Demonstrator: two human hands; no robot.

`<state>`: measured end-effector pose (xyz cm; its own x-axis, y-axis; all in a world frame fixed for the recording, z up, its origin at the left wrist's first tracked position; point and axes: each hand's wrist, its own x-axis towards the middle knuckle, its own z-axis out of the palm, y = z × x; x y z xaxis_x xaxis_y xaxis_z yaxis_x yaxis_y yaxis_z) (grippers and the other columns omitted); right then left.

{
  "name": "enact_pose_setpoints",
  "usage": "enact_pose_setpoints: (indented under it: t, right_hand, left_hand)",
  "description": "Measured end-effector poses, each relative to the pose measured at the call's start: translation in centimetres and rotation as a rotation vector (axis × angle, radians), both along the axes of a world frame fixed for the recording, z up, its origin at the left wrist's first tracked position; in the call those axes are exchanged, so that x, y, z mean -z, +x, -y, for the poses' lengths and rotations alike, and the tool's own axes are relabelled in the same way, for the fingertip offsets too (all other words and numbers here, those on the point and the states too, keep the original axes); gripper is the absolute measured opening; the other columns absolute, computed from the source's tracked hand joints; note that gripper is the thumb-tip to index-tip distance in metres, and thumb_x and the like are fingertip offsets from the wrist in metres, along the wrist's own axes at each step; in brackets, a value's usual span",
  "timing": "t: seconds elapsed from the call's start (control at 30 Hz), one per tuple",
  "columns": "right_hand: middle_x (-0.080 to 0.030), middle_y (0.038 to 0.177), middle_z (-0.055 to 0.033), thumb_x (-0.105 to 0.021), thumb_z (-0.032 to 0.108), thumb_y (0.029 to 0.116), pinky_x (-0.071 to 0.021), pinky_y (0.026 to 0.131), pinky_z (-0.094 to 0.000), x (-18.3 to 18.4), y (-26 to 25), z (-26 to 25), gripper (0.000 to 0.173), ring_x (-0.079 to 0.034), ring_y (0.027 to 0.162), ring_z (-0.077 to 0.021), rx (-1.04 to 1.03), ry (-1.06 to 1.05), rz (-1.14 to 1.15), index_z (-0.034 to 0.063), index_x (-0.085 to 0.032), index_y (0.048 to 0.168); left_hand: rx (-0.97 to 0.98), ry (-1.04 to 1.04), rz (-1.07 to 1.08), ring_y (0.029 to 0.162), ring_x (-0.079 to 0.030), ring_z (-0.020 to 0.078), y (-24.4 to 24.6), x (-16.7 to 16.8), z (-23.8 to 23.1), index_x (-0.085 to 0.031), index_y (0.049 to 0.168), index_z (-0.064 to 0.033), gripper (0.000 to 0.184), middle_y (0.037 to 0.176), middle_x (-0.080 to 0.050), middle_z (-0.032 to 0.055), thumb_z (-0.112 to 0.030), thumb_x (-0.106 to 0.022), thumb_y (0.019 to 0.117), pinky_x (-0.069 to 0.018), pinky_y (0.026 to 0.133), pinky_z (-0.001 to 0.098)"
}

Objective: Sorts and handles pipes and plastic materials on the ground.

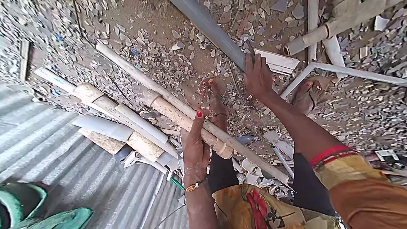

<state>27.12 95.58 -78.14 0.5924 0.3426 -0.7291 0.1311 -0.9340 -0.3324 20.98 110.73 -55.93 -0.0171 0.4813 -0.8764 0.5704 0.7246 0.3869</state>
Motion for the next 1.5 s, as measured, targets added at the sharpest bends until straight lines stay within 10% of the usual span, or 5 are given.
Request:
enact_pose_setpoints:
  t: [0.33, 0.63, 0.83, 1.07, 1.5]
  right_hand:
    - [-0.061, 0.086, -0.0056, -0.071, 0.032, 0.0743, -0.0503, 0.057, -0.0350, -16.7, 1.0, 3.0, 0.055, -0.061, 0.070, -0.0149, 0.363, 0.546, -0.406, 0.0039, -0.055, 0.119]
    - [-0.062, 0.115, -0.0165, -0.068, 0.025, 0.0799, -0.0496, 0.045, -0.0272, -25.8, -6.3, 8.6, 0.043, -0.064, 0.067, -0.0187, 0.181, 0.770, -0.131, 0.0091, -0.054, 0.117]
    - [-0.068, 0.080, -0.0110, -0.049, 0.037, 0.1055, -0.0550, 0.068, -0.0329, -20.9, -4.2, 10.7, 0.044, -0.067, 0.073, -0.0157, 0.479, 0.777, -0.457, -0.0010, -0.069, 0.095]
    - [-0.061, 0.134, -0.0255, -0.062, 0.054, 0.0970, -0.0388, 0.111, -0.0617, -2.5, -3.2, 15.7, 0.071, -0.057, 0.128, -0.0407, 0.714, -0.353, -0.111, -0.0024, -0.053, 0.139]
    - [-0.066, 0.073, -0.0098, -0.048, 0.035, 0.1065, -0.0538, 0.057, -0.0394, -15.4, -2.4, 7.1, 0.044, -0.063, 0.060, -0.0209, 0.573, 0.542, 0.005, -0.0024, -0.064, 0.122]
  left_hand:
    - [0.062, -0.028, 0.092, 0.097, -0.072, 0.0188, -0.3, -0.6, -0.2, -0.050, 0.142, -0.0145, 0.040, 0.112, -0.071, 0.0056, -0.035, -0.038, 0.1096, -0.0611, 0.088, 0.0400]
    - [0.022, -0.061, 0.373, 0.097, -0.075, 0.0204, -0.2, -1.5, 1.0, -0.070, 0.113, -0.0168, 0.063, 0.105, -0.076, 0.0059, -0.054, -0.087, 0.0662, -0.0634, 0.082, 0.0403]
    - [0.030, -0.238, 0.536, 0.091, -0.072, 0.0263, -1.3, -1.6, 0.3, -0.068, 0.122, -0.0049, 0.059, 0.108, -0.071, 0.0133, -0.030, -0.085, 0.0716, -0.0619, 0.078, 0.0453]
    - [0.094, -0.261, 0.467, 0.093, -0.074, 0.0261, -0.7, -1.0, 2.5, -0.074, 0.108, -0.0097, 0.042, 0.107, -0.075, 0.0145, -0.030, -0.084, 0.0727, -0.0628, 0.081, 0.0438]
    - [0.218, 0.025, 0.172, 0.092, -0.075, 0.0205, -0.8, -0.6, 2.8, -0.059, 0.116, 0.0026, 0.049, 0.102, -0.075, 0.0133, -0.007, -0.076, 0.0711, -0.0640, 0.078, 0.0350]
